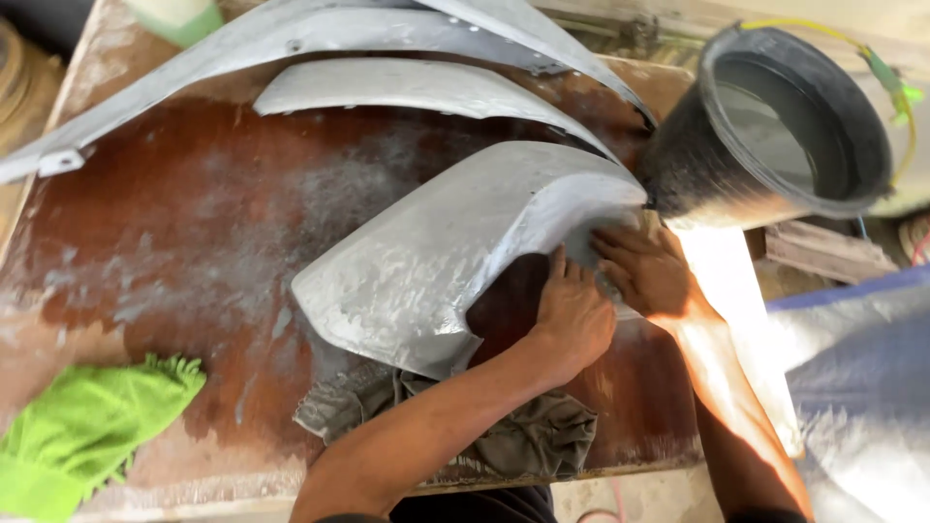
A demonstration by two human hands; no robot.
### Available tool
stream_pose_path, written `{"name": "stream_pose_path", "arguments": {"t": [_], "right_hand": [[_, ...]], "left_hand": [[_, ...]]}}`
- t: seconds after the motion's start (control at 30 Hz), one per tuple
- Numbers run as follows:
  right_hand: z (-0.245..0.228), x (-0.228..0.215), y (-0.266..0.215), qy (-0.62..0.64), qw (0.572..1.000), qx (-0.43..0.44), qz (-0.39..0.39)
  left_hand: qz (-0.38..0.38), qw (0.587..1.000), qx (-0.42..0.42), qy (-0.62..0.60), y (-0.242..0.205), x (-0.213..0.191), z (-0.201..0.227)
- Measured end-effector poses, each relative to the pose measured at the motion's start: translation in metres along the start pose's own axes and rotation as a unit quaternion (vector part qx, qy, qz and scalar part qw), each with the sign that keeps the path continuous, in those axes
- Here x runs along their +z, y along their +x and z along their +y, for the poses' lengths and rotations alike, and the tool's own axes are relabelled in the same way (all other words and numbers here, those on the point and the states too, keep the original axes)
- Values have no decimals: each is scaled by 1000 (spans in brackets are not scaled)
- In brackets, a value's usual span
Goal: The person sands a gray car fender with a sanding block, holding it with the left hand and rubbing the surface with the right. The person periodically dips the sanding block into a container of water and continues sanding different areas of the fender.
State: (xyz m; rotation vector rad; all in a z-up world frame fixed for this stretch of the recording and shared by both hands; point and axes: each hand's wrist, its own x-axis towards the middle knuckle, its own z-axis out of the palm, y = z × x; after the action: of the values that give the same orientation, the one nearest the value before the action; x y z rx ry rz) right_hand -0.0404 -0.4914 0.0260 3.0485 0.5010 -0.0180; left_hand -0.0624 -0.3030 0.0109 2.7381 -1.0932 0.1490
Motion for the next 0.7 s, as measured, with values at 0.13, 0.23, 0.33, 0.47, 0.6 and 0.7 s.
{"name": "stream_pose_path", "arguments": {"t": [0.13,0.23,0.33,0.47,0.6,0.7], "right_hand": [[5,25,-6,-69,998,-4,-8],[-8,12,-1,-176,981,-19,77],[-13,-3,2,-127,989,-51,63],[-24,-40,-13,26,993,-54,98],[-76,-103,-35,123,988,10,95],[-105,-148,-30,102,989,-32,99]], "left_hand": [[-54,998,-22,-30,6,13,-8],[-86,994,-15,-62,8,15,-11],[-61,994,-24,-82,8,23,-12],[-3,993,-7,-119,1,22,-12],[125,970,56,-202,-34,0,-14],[271,918,92,-274,-69,-38,-25]]}}
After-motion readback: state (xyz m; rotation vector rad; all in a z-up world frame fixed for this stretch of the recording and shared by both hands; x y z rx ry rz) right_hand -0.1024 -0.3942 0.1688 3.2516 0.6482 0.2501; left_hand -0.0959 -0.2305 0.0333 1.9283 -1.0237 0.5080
